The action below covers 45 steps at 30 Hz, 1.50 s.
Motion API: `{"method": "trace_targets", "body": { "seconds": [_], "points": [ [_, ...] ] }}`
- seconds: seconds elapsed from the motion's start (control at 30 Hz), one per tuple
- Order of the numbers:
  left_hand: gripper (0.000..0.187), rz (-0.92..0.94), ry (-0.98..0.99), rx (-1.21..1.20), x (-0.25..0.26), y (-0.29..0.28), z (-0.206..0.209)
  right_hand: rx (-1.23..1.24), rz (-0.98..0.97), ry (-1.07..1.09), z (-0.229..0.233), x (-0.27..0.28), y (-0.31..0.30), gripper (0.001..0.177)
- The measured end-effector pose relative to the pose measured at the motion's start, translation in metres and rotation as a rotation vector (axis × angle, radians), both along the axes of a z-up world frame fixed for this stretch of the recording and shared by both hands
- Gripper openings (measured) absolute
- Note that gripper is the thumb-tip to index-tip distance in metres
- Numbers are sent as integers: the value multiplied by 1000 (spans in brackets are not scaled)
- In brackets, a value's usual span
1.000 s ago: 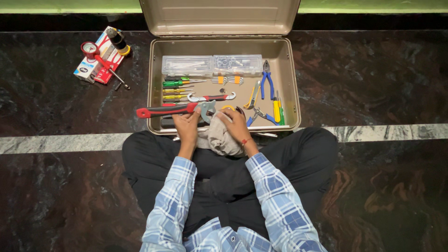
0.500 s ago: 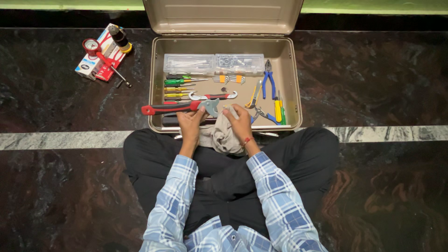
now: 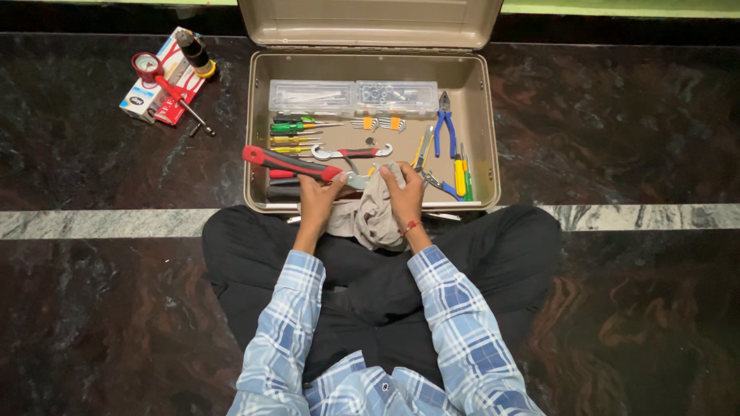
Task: The person sits on the floor and wipes various tools and boxes with a cloth. They clean a utility knife, a pipe wrench, and several small boxes, then place them into a toolbox.
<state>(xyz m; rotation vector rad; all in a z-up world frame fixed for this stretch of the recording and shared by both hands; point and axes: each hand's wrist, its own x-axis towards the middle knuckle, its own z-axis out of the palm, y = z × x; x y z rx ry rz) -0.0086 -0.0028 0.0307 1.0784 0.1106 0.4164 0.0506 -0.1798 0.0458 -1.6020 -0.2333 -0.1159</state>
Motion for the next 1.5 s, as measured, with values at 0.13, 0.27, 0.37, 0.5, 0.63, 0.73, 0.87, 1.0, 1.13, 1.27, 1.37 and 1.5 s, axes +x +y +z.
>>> {"method": "trace_targets", "body": {
  "seconds": [0.13, 0.27, 0.37, 0.5, 0.63, 0.73, 0.87, 1.0, 1.13, 1.27, 1.37, 1.5],
  "points": [
    [62, 48, 82, 49, 1, -1, 8, -41, -19, 7, 2, -1, -1, 20],
    [61, 77, 163, -4, 7, -1, 10, -30, -3, 9, -2, 2, 0, 22],
    [59, 88, 178, -49, 15, 0, 6, 88, 74, 16, -7, 6, 0, 26],
    [60, 74, 245, -115, 31, 5, -3, 34, 82, -15, -14, 20, 1, 29],
    [60, 40, 153, -144, 54, 5, -19, 85, 89, 6, -25, 34, 7, 37],
    [60, 35, 230, -162, 84, 1, -26, -20, -7, 58, -34, 59, 9, 42],
    [56, 56, 306, -254, 125, -8, -46, -90, -13, -1, -69, 108, 6, 43],
    [53, 83, 384, -297, 166, -16, -64, -129, -79, -22, -102, 160, 4, 44],
    [47, 34, 424, -341, 194, -30, -85, -163, -147, 1, -110, 183, -6, 41],
    [29, -16, 430, -444, 215, -42, -101, -166, -197, 98, -98, 186, -12, 39],
    [25, -79, 423, -488, 212, -52, -108, -276, -286, 28, -94, 183, -12, 41],
    [29, -145, 353, -497, 202, -56, -100, -282, -292, 30, -99, 185, -14, 40]
  ]
}}
